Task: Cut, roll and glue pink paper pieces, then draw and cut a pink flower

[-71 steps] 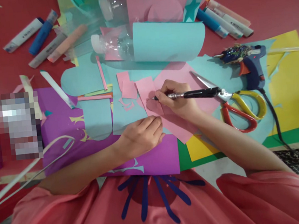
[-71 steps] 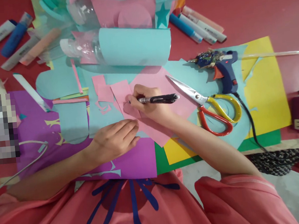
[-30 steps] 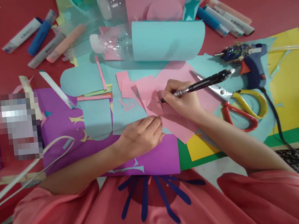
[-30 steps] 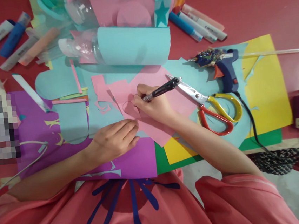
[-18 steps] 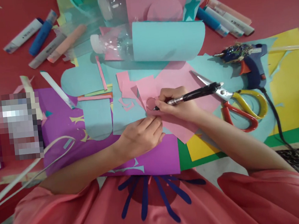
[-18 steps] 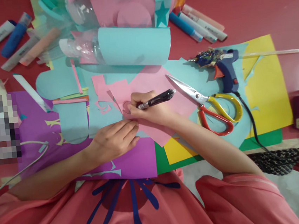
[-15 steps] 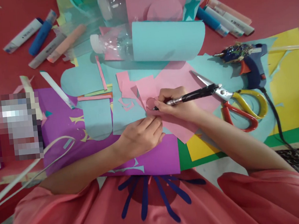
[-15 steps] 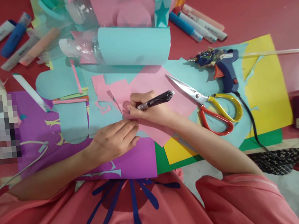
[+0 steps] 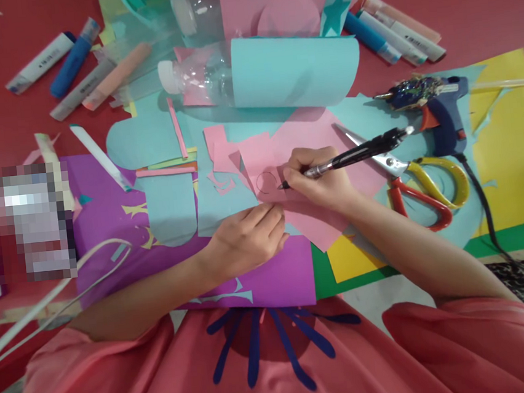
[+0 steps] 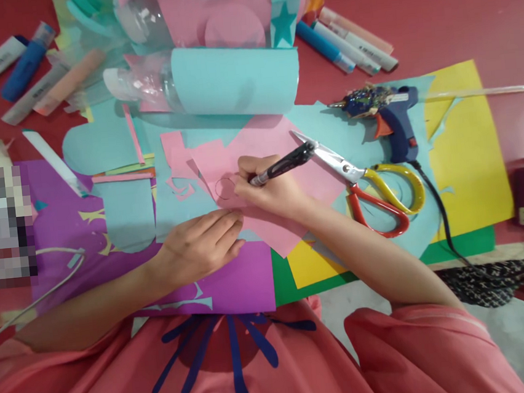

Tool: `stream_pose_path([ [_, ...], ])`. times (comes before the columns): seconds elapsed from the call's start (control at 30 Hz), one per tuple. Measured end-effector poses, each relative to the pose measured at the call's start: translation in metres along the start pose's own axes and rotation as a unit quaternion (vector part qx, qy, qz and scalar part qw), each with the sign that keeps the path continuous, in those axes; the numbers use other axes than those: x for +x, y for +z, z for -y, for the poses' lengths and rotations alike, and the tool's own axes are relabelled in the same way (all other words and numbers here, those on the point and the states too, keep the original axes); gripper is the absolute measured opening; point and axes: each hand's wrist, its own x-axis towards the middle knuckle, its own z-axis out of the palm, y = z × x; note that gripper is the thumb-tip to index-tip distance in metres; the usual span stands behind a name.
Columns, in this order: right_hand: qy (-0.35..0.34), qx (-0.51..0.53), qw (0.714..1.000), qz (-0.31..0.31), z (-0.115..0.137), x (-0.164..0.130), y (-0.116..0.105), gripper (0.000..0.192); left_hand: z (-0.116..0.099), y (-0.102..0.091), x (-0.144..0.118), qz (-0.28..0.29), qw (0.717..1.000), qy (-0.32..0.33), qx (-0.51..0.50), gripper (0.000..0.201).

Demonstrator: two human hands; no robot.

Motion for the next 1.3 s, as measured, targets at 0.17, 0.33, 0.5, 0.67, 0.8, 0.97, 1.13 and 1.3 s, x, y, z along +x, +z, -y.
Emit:
stream_pose_path([
  [0.17, 0.009, 0.01, 0.999, 0.028, 0.0012, 0.0003, -0.0001, 0.035, -0.0001, 0.0001, -0.001, 0.0, 1.0, -0.003, 0.0, 0.024],
  [0.33, 0.003, 0.004, 0.999, 0.04, 0.0043, 0.0018, 0.0018, 0.036, -0.0002, 0.0011, -0.0023, 0.003, 1.0, -0.003, 0.002, 0.023],
  [0.5, 0.018, -0.014, 0.999, -0.03, 0.0006, 0.0027, -0.0006, 0.033, -0.0001, -0.0002, -0.0007, 0.003, 1.0, -0.004, -0.001, 0.024],
  [0.67, 0.01, -0.016, 1.0, 0.008, -0.0007, 0.002, -0.0001, 0.034, -0.0003, -0.0004, -0.0014, 0.006, 1.0, -0.005, -0.001, 0.023],
  [0.8, 0.003, -0.018, 1.0, 0.026, 0.0007, 0.0014, 0.0006, 0.033, -0.0006, 0.0002, -0.0024, 0.001, 1.0, -0.003, -0.004, 0.022],
  [0.97, 0.016, -0.025, 0.999, -0.039, 0.0013, 0.0021, -0.0006, 0.031, -0.0006, -0.0002, -0.0016, 0.007, 1.0, -0.005, -0.004, 0.023],
  [1.13, 0.017, -0.03, 0.999, -0.017, 0.0012, 0.0018, -0.0004, 0.036, -0.0007, -0.0006, -0.0018, 0.008, 1.0, -0.001, -0.003, 0.022],
  [1.3, 0.013, -0.008, 0.997, -0.081, -0.0004, 0.001, -0.0037, 0.036, 0.0027, 0.0013, -0.0014, 0.006, 1.0, 0.009, -0.004, 0.017],
])
